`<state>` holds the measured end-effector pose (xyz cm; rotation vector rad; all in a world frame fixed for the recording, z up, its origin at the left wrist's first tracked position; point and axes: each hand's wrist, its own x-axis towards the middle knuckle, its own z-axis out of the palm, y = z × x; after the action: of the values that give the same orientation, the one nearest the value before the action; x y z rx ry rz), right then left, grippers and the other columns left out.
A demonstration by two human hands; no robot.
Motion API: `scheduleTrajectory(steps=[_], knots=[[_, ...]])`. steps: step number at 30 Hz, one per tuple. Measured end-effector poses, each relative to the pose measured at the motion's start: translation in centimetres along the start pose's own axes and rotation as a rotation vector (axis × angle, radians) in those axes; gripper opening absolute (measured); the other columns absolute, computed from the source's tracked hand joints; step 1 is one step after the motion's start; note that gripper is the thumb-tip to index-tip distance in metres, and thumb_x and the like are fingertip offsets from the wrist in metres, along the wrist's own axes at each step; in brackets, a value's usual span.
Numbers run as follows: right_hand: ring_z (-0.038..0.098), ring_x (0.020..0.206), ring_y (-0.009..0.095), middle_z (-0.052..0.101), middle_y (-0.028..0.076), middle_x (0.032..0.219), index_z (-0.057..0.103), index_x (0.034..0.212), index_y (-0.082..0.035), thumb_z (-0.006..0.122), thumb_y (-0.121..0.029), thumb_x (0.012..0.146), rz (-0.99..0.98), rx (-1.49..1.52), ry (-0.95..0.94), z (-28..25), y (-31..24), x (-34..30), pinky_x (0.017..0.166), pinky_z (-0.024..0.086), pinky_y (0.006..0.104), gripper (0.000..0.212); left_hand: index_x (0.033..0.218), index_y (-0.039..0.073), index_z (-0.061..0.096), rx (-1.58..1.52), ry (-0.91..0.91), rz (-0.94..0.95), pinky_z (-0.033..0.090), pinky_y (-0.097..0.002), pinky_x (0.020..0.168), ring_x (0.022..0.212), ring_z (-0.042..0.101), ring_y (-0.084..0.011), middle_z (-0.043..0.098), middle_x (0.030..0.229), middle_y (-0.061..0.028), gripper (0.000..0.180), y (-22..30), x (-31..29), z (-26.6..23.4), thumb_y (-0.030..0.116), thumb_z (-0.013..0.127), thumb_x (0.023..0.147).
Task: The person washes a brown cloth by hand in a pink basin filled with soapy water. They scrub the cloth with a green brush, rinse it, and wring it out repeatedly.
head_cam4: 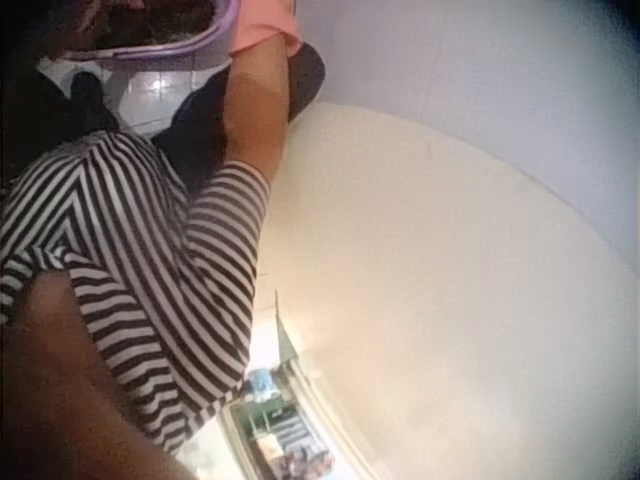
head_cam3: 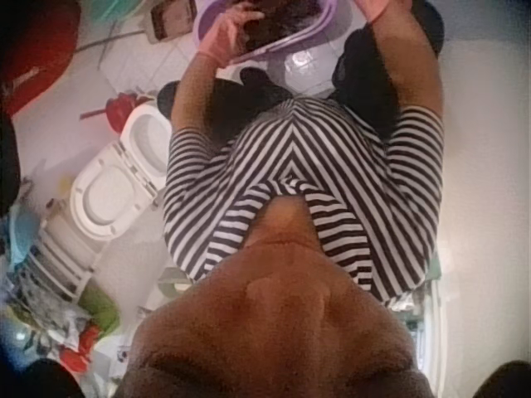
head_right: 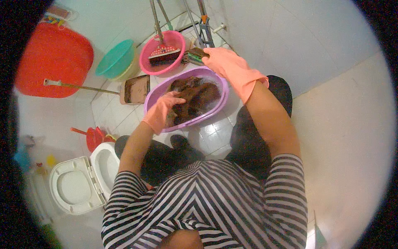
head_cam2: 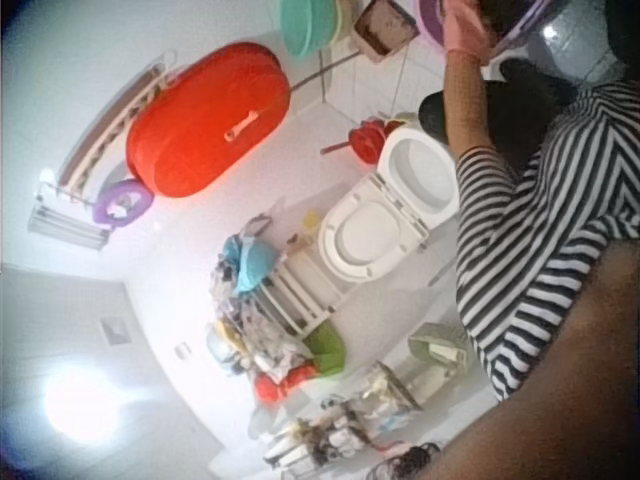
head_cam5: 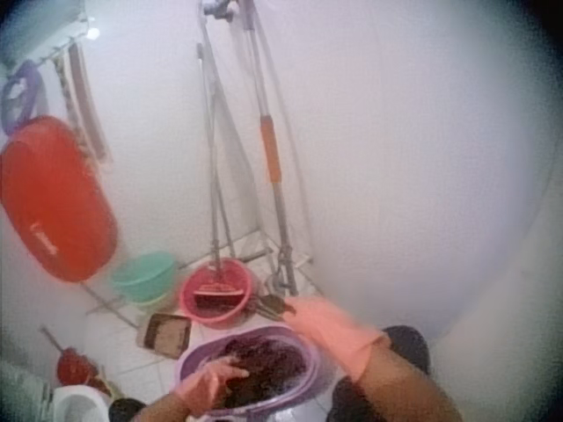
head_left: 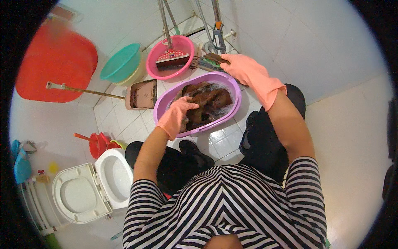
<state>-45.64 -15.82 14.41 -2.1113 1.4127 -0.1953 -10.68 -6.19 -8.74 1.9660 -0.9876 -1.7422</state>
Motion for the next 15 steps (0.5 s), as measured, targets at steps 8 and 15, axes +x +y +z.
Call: scheduleTrajectory(steps=[8,15], knots=[[0.065,0.113,0.046,0.069,0.025,0.122,0.057,0.143,-0.013,0.052,-0.039,0.104,-0.166,0.431,0.021,11.1,-1.0,-0.1,0.096,0.052,0.0530,0.047,0.124,0.001,0.070,-0.237,-0.373,0.052,0.053,-0.0480,0.094,0.107,0.069,-0.0279,0.074,0.120,-0.0122,0.044,-2.6,-3.7,-6.5,0.039,0.068,0.101],[0.067,0.116,0.042,0.069,0.023,0.127,0.059,0.144,-0.012,0.055,-0.036,0.103,0.008,0.257,-0.075,23.6,-6.9,-4.3,0.103,0.051,0.0495,0.047,0.128,0.002,0.068,-0.474,0.238,0.133,0.051,-0.0466,0.098,0.110,0.068,-0.0283,0.072,0.123,-0.0119,0.045,0.7,-6.5,-2.7,0.037,0.049,0.109]])
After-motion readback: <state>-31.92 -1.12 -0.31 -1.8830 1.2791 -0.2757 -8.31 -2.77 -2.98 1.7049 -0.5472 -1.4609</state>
